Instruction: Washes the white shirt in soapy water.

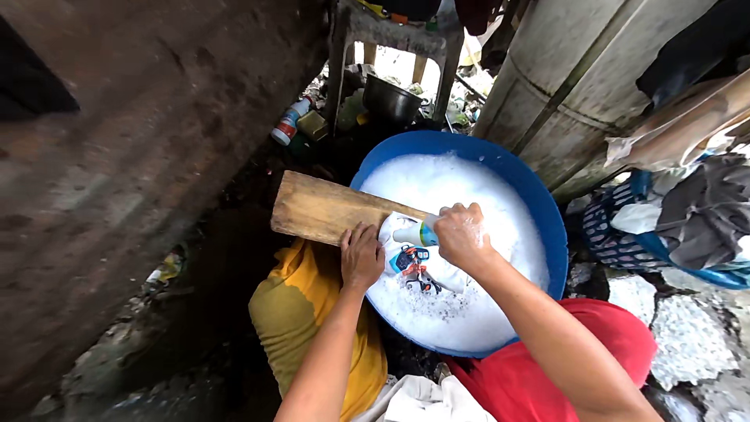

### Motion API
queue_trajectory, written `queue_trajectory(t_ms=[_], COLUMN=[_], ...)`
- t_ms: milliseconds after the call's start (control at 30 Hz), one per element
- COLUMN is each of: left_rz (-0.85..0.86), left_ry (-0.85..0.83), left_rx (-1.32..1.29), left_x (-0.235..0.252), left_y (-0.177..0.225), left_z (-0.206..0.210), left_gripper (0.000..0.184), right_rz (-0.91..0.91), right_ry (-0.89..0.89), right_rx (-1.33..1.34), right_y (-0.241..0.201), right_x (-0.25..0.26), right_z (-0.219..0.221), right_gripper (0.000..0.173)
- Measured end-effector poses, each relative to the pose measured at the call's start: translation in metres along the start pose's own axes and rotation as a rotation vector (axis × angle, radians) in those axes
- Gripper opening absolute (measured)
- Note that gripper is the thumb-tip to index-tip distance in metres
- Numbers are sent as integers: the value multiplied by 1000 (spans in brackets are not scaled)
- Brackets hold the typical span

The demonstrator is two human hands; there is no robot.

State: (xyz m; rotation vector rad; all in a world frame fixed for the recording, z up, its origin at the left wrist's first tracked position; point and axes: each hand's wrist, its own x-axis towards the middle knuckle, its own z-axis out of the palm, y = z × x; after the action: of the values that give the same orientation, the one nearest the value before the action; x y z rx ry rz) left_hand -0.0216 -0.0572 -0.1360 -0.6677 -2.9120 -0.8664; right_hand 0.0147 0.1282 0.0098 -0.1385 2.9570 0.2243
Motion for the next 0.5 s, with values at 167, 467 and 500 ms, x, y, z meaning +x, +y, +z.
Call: queue_trajectory(t_ms=[167, 467, 500], left_rz=[18, 20, 21], left_ry=[16, 20, 22], left_rx=[-5, 8, 7], left_x=[0, -1, -1], left_y=[-2, -2, -2], left_z=[2, 3, 3], left_gripper=[21, 21, 21], right_rz=[-9, 4, 2], right_ry=[52, 23, 25], right_rx=[-13, -45, -46], right_y=[-2, 0, 0], right_x=[3, 6, 6], right_z=[4, 5, 5], right_gripper=[24, 26, 26])
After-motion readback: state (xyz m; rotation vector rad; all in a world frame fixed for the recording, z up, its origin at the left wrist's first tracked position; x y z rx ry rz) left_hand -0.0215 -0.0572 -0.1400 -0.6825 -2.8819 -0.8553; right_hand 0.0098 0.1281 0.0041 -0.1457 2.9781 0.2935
